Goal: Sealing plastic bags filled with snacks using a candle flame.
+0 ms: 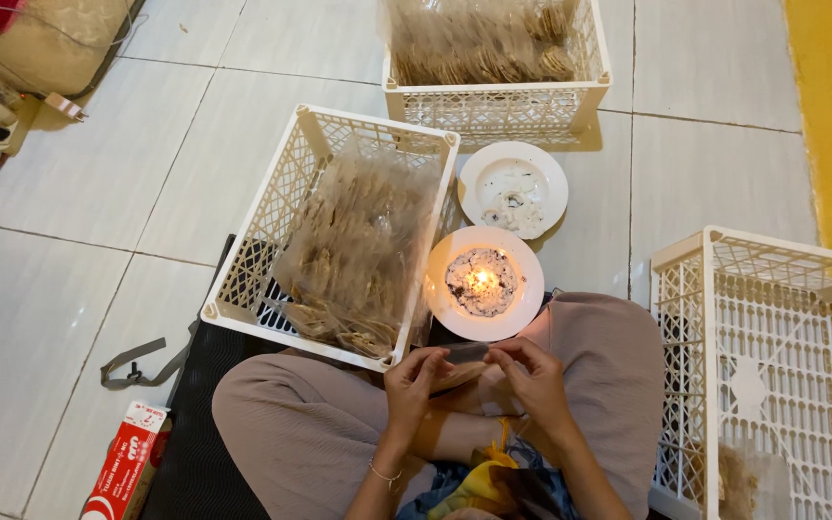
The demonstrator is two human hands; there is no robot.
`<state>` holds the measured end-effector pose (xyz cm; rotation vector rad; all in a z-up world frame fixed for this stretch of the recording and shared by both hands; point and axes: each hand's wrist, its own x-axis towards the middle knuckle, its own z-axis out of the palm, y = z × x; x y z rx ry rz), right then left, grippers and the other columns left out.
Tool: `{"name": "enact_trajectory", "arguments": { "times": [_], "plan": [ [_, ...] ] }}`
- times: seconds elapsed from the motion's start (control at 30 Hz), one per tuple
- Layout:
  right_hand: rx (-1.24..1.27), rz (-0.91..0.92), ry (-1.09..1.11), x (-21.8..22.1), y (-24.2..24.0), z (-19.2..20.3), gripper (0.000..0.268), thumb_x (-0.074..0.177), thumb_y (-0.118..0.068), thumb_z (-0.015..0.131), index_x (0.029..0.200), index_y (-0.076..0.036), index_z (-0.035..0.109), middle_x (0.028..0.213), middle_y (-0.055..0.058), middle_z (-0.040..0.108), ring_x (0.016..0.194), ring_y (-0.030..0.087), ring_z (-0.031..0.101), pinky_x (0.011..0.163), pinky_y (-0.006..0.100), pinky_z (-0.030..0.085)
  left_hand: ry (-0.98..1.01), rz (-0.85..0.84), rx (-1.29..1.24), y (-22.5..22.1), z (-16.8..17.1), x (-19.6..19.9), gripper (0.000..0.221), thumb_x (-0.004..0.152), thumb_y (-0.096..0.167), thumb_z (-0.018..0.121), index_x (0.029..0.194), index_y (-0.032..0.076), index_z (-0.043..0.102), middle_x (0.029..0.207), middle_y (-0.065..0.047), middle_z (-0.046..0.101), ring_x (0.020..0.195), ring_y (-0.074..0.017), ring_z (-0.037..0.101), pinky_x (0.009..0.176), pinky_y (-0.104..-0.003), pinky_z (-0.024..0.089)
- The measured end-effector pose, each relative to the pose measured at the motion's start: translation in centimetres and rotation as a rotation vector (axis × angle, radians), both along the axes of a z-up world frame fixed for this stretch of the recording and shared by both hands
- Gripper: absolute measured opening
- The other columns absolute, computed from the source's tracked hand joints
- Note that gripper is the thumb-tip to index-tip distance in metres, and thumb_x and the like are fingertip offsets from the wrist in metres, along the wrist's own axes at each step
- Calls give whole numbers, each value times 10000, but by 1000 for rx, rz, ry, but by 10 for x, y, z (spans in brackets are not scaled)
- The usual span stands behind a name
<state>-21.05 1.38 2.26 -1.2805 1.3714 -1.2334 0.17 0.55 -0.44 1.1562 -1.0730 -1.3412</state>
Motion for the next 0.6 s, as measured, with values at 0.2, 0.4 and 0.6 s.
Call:
{"name": "enact_trajectory", "arguments": {
  "times": [0.2,0.4,0.6],
  "plan": [
    [50,-75,-109,5,-5,1,147,954,-60,688,1085,-4,721,855,81,749,814,134,739,721,274,587,40,-8,-40,-1,18,-4,292,1030,166,606,1246,-22,663,862,-100,775,805,-148,746,732,-271,609],
    [77,-22,-167,0,-14,3,229,1014,-85,619,1228,-30,681,840,55,715,830,118,698,773,257,566,14,4,-8,-3,32,-7,451,1070,189,477,1477,5,418,856,-113,777,806,-164,763,758,-283,622],
    [119,66,-180,-6,-23,9,261,1021,-95,579,1248,-43,697,895,50,720,901,129,697,842,273,571,57,37,-55,-13,28,-13,355,1098,180,438,1391,-17,473,822,-138,767,782,-173,757,754,-289,613]
  ]
}}
